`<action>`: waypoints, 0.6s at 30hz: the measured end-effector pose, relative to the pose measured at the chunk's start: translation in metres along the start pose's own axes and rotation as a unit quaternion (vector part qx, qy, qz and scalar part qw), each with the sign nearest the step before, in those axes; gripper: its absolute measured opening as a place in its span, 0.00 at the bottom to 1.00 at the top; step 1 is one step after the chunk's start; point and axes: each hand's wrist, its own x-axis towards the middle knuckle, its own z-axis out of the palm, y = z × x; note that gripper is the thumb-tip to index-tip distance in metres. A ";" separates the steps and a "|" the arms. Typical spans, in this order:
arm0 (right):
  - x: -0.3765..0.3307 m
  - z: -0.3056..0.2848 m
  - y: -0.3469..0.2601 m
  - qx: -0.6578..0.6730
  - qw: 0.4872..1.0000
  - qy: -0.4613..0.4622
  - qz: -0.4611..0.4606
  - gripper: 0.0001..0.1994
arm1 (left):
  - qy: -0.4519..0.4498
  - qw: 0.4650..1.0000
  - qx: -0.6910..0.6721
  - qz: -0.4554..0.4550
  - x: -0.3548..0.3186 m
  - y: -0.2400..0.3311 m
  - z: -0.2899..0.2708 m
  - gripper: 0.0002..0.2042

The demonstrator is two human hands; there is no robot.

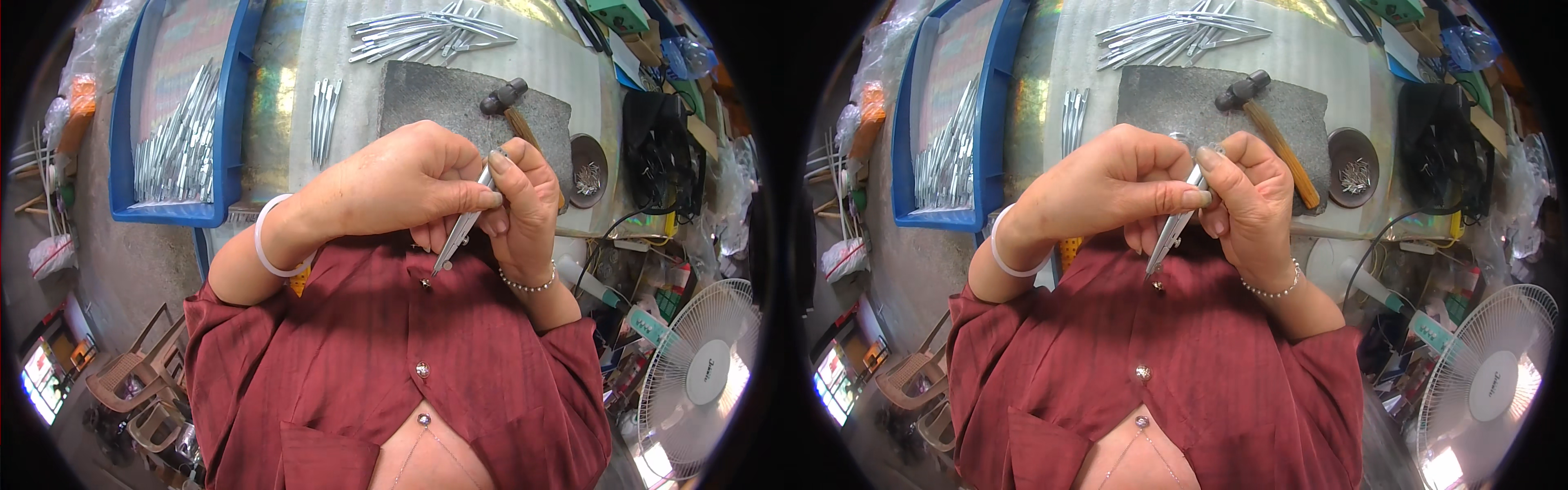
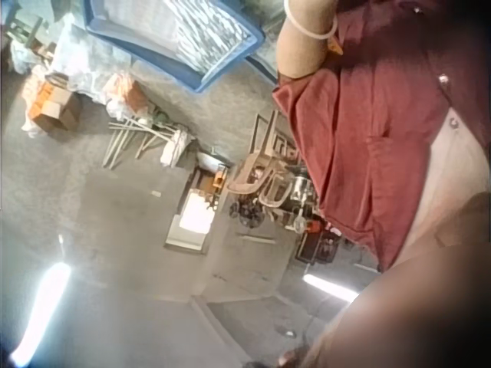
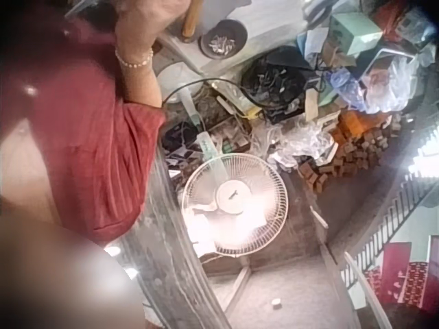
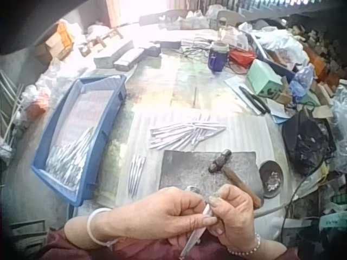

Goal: Hammering and shaping small metal components on a workbench using a punch.

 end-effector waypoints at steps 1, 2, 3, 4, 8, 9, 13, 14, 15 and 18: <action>-0.001 0.000 0.000 -0.001 1.000 0.004 -0.002 0.08 | -0.005 1.000 0.007 -0.001 0.001 0.000 0.000 0.14; -0.001 -0.001 0.000 0.000 1.000 0.006 -0.003 0.08 | -0.010 1.000 0.014 -0.002 0.002 0.000 0.000 0.14; -0.002 -0.001 -0.001 0.002 1.000 0.008 -0.001 0.08 | -0.011 1.000 0.015 -0.003 0.003 0.001 0.000 0.14; -0.002 -0.001 -0.001 0.005 1.000 0.011 0.001 0.08 | -0.014 1.000 0.005 -0.003 0.004 0.001 0.001 0.14; -0.001 -0.004 0.000 0.010 1.000 0.021 0.006 0.08 | -0.021 0.999 -0.021 -0.012 0.008 0.003 0.001 0.14; 0.001 -0.005 -0.001 0.013 1.000 0.024 0.009 0.08 | -0.021 0.999 -0.021 -0.012 0.009 0.005 0.000 0.14; 0.007 -0.009 -0.003 0.032 0.999 0.020 0.011 0.08 | -0.026 0.999 -0.031 -0.021 0.017 0.009 -0.003 0.14; 0.008 -0.011 -0.003 0.032 0.999 0.020 0.007 0.08 | -0.027 0.999 -0.036 -0.024 0.019 0.009 -0.003 0.13; 0.010 -0.012 -0.004 0.036 0.999 0.017 0.010 0.08 | -0.030 0.999 -0.033 -0.022 0.021 0.011 -0.004 0.13; 0.014 -0.014 -0.017 0.023 1.000 0.005 0.015 0.07 | -0.027 0.999 -0.033 -0.014 0.025 0.019 -0.005 0.12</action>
